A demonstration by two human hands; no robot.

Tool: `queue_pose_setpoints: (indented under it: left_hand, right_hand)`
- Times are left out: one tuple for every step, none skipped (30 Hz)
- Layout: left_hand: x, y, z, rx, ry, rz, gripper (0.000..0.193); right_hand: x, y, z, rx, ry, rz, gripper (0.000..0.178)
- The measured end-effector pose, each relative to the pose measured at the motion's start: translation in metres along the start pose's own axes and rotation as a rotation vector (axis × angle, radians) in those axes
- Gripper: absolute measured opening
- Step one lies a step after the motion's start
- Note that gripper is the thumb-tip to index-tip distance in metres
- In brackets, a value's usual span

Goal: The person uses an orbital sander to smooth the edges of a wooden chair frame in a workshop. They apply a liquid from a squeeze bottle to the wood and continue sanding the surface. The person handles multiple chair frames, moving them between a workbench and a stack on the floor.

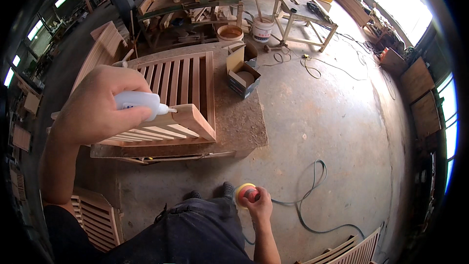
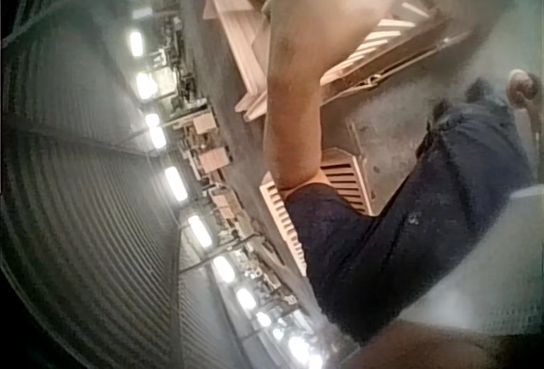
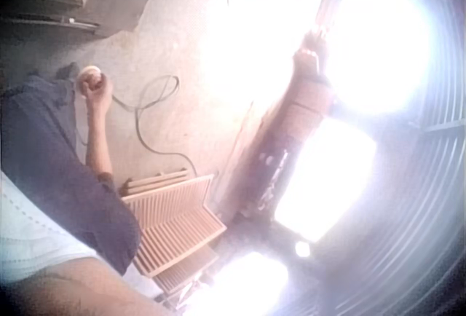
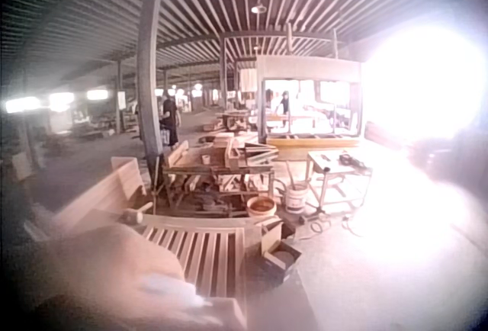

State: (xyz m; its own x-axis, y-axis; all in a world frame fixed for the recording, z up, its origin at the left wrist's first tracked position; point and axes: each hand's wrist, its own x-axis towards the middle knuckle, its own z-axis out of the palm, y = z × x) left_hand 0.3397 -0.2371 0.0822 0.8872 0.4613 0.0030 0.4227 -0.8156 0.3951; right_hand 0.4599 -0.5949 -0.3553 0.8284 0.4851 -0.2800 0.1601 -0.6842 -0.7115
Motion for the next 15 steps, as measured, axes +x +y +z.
queue_pose_setpoints:
  left_hand:
    - [-0.0011,0.0011,-0.0013,-0.032,0.011,-0.002,0.021]
    - [-0.0025,0.0026,-0.003,-0.064,0.022,-0.005,0.021]
    - [-0.0029,0.0033,-0.0038,-0.096,0.033,-0.007,0.021]
    - [-0.0024,0.0027,-0.0038,-0.096,0.024,0.0,0.021]
    - [-0.0011,0.002,-0.0039,-0.096,0.015,0.008,0.021]
    - [-0.0005,0.0014,-0.0034,-0.096,0.005,0.015,0.021]
    - [0.0003,0.001,-0.002,-0.077,0.003,0.008,0.021]
    - [0.001,0.0007,-0.0002,-0.058,0.001,0.001,0.021]
    - [0.0015,0.0001,0.0011,-0.038,-0.001,-0.005,0.021]
    - [0.0015,-0.0003,0.0016,-0.04,0.0,-0.007,0.021]
    - [0.0015,-0.0008,0.0019,-0.042,0.0,-0.008,0.021]
    - [0.0016,-0.001,0.002,-0.043,0.0,-0.009,0.021]
    - [0.0022,-0.0003,0.0018,-0.037,-0.008,-0.005,0.021]
    - [0.003,0.0011,0.0014,-0.03,-0.016,-0.001,0.021]
    - [0.0037,0.0019,0.0013,-0.024,-0.024,0.003,0.021]
  right_hand:
    - [0.0001,0.001,0.0002,-0.003,-0.001,-0.001,0.071]
    - [0.0004,0.0027,0.0005,-0.007,-0.003,-0.001,0.071]
    - [0.0005,0.0037,0.0006,-0.01,-0.004,-0.001,0.071]
    - [0.0014,0.0036,0.0002,-0.016,-0.006,-0.002,0.071]
    - [0.0023,0.0034,-0.0002,-0.021,-0.008,-0.003,0.071]
    - [0.0031,0.0031,-0.0005,-0.027,-0.011,-0.004,0.071]
    - [0.003,0.0024,-0.0008,-0.022,-0.008,-0.005,0.071]
    - [0.0026,0.0014,-0.001,-0.018,-0.004,-0.007,0.071]
    - [0.0026,0.0009,-0.0012,-0.014,-0.001,-0.008,0.071]
    - [0.0025,0.0009,-0.0012,-0.01,-0.002,-0.01,0.071]
    - [0.0025,0.0012,-0.0012,-0.005,-0.004,-0.013,0.07]
    - [0.0026,0.0015,-0.0012,-0.001,-0.005,-0.016,0.07]
    - [0.0027,0.0022,-0.0007,-0.005,-0.002,-0.017,0.07]
    - [0.0028,0.0029,-0.0002,-0.009,0.001,-0.019,0.07]
    - [0.0027,0.0034,0.0002,-0.013,0.004,-0.021,0.07]
